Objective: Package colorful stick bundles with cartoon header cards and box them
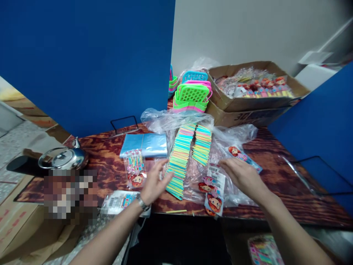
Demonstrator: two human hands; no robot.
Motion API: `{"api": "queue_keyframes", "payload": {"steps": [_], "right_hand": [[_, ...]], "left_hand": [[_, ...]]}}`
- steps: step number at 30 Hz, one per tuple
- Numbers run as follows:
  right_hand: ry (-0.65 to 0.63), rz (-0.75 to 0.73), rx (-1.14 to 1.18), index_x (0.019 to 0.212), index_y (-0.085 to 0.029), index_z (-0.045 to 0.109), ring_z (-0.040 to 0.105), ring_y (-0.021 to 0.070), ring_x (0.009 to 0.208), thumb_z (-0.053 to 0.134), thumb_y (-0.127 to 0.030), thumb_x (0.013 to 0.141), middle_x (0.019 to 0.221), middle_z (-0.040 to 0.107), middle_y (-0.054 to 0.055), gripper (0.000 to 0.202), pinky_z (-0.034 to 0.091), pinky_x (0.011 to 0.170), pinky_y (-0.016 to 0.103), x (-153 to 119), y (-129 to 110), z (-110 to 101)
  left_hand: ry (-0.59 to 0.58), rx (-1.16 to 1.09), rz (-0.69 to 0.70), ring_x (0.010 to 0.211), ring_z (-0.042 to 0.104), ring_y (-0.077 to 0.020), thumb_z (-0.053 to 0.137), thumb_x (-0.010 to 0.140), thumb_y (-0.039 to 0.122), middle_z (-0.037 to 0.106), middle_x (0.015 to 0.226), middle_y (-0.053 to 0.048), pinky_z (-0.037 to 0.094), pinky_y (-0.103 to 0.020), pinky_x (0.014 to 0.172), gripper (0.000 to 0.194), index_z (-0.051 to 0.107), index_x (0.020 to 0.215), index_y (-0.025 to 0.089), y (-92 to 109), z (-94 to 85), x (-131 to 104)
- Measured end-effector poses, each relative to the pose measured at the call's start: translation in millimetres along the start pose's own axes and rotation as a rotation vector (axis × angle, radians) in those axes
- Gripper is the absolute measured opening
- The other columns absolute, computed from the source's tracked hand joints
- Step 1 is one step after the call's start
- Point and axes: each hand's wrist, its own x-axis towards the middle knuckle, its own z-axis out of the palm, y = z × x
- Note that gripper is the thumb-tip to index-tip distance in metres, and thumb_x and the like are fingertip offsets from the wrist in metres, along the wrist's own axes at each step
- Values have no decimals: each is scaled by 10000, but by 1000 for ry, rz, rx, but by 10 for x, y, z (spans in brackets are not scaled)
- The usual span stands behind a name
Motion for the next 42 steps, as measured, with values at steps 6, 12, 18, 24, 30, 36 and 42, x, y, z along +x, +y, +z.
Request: {"api": "queue_keyframes", "payload": {"steps": [6, 12, 18, 24, 30, 36, 42], "right_hand": [[58, -116, 209, 907, -193, 562, 587, 152, 741, 418, -218, 907, 792, 636, 44, 146, 456, 662, 261, 254, -493, -338], [39, -35, 344, 750, -190, 575, 590, 148, 675, 462, -338, 887, 692, 630, 36, 231, 454, 634, 255, 343, -712, -199], [-69, -55, 612, 975, -193, 592, 623, 146, 812, 376, -292, 918, 885, 674, 55, 244, 475, 713, 258, 491, -859, 138], [-273, -282, 101, 866, -186, 616, 592, 169, 767, 436, -221, 887, 816, 645, 59, 184, 403, 692, 287, 661, -787, 687], [-435, -497, -172, 870, -180, 586, 556, 157, 738, 473, -165, 866, 818, 615, 54, 115, 301, 641, 294, 802, -844, 880], [-393, -573, -159, 843, -170, 578, 528, 151, 723, 461, -166, 873, 787, 605, 52, 121, 255, 629, 302, 818, -840, 1032], [-385, -550, -127, 823, -163, 583, 537, 151, 706, 417, -219, 901, 767, 605, 56, 192, 265, 626, 301, 830, -880, 1015]], "left_hand": [[-194, -318, -35, 960, 605, -207, 564, 810, 301, 667, 1034, -102, 459, -313, 863, 310, 614, 1069, 138, 426, 528, 29], [-204, -448, -148, 637, 604, -146, 565, 798, 272, 675, 674, -23, 454, -234, 621, 184, 673, 723, 144, 354, 456, -30], [-7, -503, -346, 500, 525, -113, 706, 665, 312, 595, 544, 12, 414, -222, 518, 214, 578, 592, 157, 99, 189, -201], [263, -519, -431, 594, 526, -108, 681, 707, 324, 567, 616, 18, 415, -215, 598, 231, 545, 623, 158, -120, -228, -446], [263, -550, -465, 590, 487, -91, 674, 723, 310, 537, 626, 29, 387, -204, 590, 223, 543, 636, 152, -152, -274, -545], [252, -584, -479, 547, 460, -86, 687, 705, 311, 511, 579, 41, 379, -202, 550, 242, 532, 604, 155, -66, -236, -506], [232, -588, -489, 546, 492, -98, 694, 692, 333, 553, 587, 26, 390, -212, 542, 246, 543, 605, 160, -19, -244, -491]]}}
